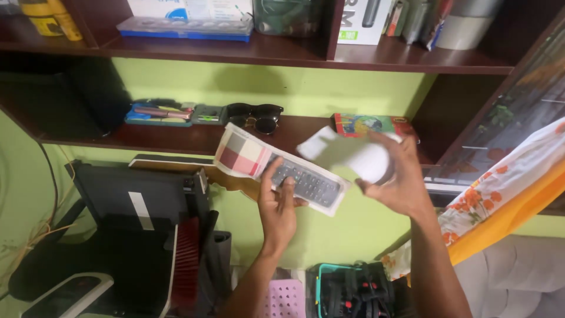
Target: Organizing and cleaning a shelf unit by moving items and wiping surfaces.
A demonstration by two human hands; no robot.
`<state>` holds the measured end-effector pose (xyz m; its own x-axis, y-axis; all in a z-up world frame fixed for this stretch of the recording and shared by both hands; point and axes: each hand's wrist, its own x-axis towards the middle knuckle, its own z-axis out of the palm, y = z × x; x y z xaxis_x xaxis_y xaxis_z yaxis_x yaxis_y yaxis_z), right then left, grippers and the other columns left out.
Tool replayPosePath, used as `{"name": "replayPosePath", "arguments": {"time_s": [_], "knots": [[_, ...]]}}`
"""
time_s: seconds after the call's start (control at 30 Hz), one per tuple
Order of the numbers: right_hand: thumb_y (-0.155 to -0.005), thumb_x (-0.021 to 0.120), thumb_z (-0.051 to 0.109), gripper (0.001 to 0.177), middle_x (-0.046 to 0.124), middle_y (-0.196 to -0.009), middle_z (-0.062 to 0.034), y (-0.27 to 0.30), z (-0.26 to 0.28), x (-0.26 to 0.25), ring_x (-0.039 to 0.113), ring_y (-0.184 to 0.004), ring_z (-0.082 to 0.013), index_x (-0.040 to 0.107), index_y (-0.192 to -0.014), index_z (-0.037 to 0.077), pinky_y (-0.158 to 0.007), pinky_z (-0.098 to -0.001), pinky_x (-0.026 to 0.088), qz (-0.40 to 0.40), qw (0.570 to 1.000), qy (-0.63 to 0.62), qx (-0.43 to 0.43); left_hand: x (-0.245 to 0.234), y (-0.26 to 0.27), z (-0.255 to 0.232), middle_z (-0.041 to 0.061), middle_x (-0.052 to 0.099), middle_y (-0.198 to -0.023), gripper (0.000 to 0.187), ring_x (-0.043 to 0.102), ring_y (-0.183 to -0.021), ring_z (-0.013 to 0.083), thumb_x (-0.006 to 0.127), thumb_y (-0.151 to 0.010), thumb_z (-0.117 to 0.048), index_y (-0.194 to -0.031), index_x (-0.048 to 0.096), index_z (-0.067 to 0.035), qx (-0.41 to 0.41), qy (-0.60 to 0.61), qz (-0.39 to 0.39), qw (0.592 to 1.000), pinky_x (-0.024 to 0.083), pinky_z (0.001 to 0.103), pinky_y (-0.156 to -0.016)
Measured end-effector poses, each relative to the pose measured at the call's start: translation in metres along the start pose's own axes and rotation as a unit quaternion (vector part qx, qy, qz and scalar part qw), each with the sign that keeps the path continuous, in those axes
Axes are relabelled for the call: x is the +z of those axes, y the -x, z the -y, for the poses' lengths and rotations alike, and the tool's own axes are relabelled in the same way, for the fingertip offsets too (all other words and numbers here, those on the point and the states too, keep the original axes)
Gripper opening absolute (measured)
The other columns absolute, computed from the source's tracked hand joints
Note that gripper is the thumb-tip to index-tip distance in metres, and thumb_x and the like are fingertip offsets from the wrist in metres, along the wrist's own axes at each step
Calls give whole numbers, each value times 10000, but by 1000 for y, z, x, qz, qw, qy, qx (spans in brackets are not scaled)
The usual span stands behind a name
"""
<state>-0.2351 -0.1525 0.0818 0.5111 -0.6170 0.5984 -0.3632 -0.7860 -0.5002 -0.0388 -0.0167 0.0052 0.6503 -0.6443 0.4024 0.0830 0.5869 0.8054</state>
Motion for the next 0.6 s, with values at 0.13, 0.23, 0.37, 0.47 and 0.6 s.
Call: {"name": "replayPosePath", "arguments": {"time_s": [0.13,0.23,0.37,0.47,0.6], "knots": [[-716,804,223,757,492,-1318,-136,6,-26,-9,565,-1260,-256,572,-1421,77,-1085,-377,485,-118,987,-77,-78,-1,-5,-4,130,667,-1183,521,665,-812,74,542,-1062,-92,-1558,385,-91,34,-18,38,999,542,195,-600],[-873,746,545,773,453,-1320,-94,16,-41,-12,523,-1274,-217,530,-1412,35,-1098,-322,459,-204,966,-112,-115,10,-21,-27,84,605,-1237,505,636,-779,44,520,-1030,-66,-1518,389,-89,-13,-105,87,990,522,182,-538],[-937,728,681,836,442,-1339,-90,28,-48,-18,503,-1222,-214,524,-1393,10,-1064,-320,430,-280,946,-103,-124,28,-42,-31,116,603,-1256,446,654,-785,114,529,-1042,-109,-1479,438,-86,18,-134,131,982,560,275,-599],[-964,756,652,778,459,-1341,-95,40,-58,-25,506,-1219,-210,519,-1361,26,-1068,-322,433,-328,932,-111,-109,50,-52,-34,196,568,-1220,781,631,-1046,292,863,-886,-194,-1456,334,-122,232,-249,139,930,561,451,-903],[-916,710,673,791,469,-1320,-92,52,-61,-36,494,-1275,-242,524,-1339,31,-1186,-376,264,-325,939,-59,-97,86,-72,-36,245,590,-1281,1007,684,-1063,359,820,-712,-197,-1489,181,-155,42,-335,155,928,564,437,-922]]}}
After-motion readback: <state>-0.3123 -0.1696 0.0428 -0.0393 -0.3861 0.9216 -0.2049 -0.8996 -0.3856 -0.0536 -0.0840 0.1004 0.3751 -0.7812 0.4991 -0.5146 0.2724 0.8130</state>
